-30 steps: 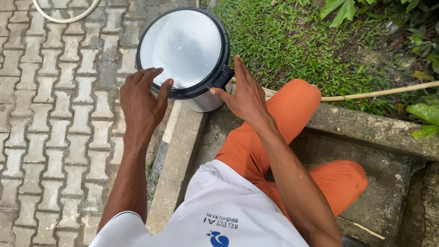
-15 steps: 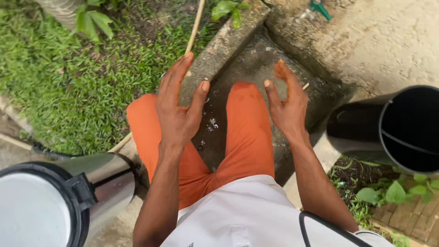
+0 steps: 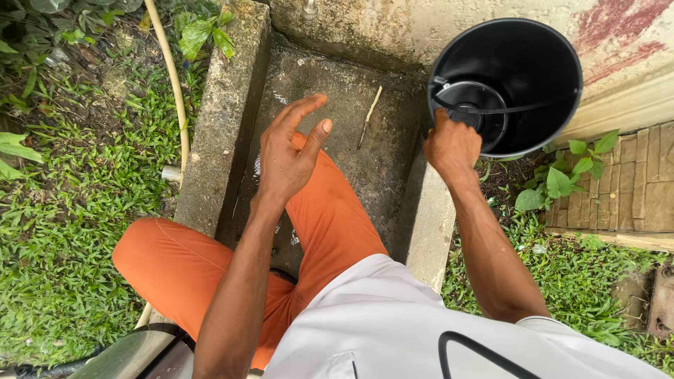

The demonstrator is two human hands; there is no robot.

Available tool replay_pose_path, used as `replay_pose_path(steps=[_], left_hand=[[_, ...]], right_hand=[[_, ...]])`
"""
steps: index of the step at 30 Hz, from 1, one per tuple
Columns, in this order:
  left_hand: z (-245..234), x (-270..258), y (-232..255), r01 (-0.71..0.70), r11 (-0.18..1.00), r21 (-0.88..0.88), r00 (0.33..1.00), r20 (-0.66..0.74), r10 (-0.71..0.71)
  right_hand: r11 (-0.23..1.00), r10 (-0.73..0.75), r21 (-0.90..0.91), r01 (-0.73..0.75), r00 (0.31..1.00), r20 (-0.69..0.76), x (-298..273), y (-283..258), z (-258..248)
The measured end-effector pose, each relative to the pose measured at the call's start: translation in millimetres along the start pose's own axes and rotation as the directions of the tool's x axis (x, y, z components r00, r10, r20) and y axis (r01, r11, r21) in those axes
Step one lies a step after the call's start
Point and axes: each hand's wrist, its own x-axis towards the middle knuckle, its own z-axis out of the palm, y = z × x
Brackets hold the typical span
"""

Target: The person washes two black plastic containers and a metallic bin by rinsing them under an outdoor tap and scrubbing their interiors and lids by hand.

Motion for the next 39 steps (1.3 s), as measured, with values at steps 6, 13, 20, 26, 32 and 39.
replay_pose_path(steps=[6, 13, 20, 26, 32, 39], left_hand=[[22, -13, -37, 0.118, 0.991, -0.057, 0.993, 0.004, -0.118], [65, 11, -86, 0.613, 0.708, -0.349, 0.748, -0.030, -0.663], [89, 42, -182, 0.578, 0.557, -0.597, 0.545, -0.225, -0.808], [89, 53, -187, 0.608, 0.569, -0.554, 0.456, -0.343, -0.821], [106, 32, -219, 0.657, 0.737, -0.156, 0.603, -0.478, -0.639], [125, 32, -261, 0.365, 0.872, -0.326, 0.698, -0.524, -0.488]], right_hand=[[0.975, -0.199, 0.103, 0.196, 0.980, 0.022, -7, -40, -2], [0.874, -0.394, 0.350, 0.337, 0.913, 0.106, 3, -108, 23], [0.791, -0.533, 0.434, 0.431, 0.834, 0.142, 44, -149, 92], [0.761, -0.575, 0.478, 0.438, 0.797, 0.184, 68, -158, 116], [0.488, -0.748, 0.705, 0.514, 0.663, 0.034, 121, -160, 102], [0.777, -0.440, 0.294, 0.557, 0.814, -0.378, 273, -157, 76]])
